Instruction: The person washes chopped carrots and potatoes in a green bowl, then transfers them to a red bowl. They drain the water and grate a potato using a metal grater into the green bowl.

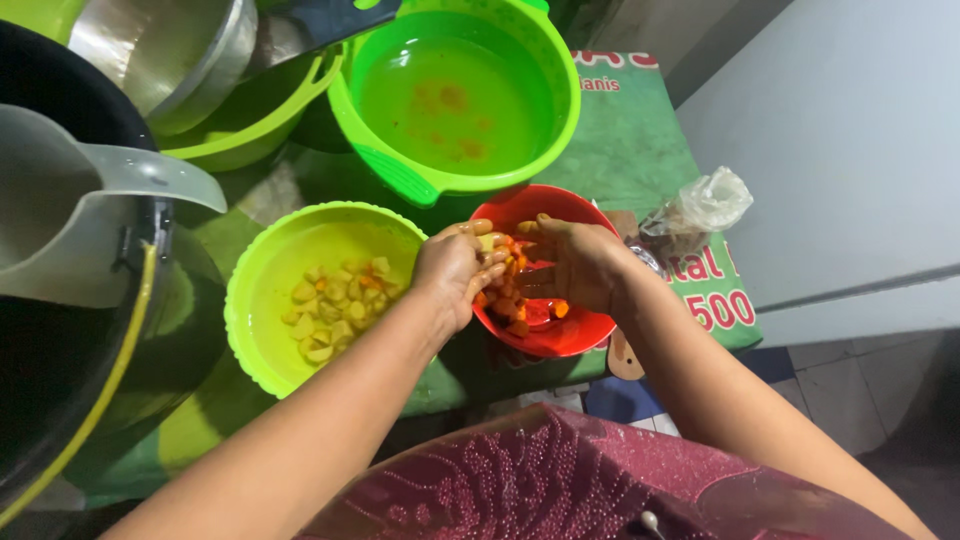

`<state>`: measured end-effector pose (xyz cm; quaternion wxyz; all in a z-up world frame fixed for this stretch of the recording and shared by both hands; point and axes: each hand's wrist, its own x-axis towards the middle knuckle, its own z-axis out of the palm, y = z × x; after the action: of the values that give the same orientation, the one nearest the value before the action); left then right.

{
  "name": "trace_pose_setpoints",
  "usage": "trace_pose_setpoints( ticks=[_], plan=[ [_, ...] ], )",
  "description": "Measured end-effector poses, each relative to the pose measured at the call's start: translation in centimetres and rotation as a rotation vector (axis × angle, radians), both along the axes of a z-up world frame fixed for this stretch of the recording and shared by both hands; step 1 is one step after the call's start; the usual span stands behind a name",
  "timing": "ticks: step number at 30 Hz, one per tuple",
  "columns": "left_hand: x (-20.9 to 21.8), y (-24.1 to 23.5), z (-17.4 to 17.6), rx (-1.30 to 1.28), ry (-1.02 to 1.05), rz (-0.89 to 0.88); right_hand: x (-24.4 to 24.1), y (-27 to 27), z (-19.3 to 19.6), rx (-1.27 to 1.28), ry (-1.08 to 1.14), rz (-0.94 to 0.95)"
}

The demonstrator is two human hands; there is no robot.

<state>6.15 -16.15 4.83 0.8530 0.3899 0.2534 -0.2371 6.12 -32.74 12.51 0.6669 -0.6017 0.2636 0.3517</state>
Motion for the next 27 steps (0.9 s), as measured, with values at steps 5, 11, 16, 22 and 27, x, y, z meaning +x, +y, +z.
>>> trace_pose_setpoints(
  ticks=[5,11,16,22,27],
  plan=[
    [-0.2,5.0,-1.4,0.135,0.005,0.104,-0.1,3.0,0.4,-0.087,-0.234,0.040],
    [-0.4,14.9,-5.2,1.441,-0.396,-0.087,0.4,10.4,-3.0,-0.389,-0.555,0.559],
    [-2.0,17.3,-6.3,1.549,-0.500,-0.444,0.3,15.6,-8.9,-0.690,-1.128,0.913],
    [-4.4,16.8,-5.7,1.676,-0.458,-0.700,-1.9,16.7,-13.1,-0.877,-1.182,1.001],
    [-4.8,16.6,-5.8,1.491,-0.284,-0.461,-2.0,17.4,-14.3,-1.021,-0.964,1.019]
  ],
)
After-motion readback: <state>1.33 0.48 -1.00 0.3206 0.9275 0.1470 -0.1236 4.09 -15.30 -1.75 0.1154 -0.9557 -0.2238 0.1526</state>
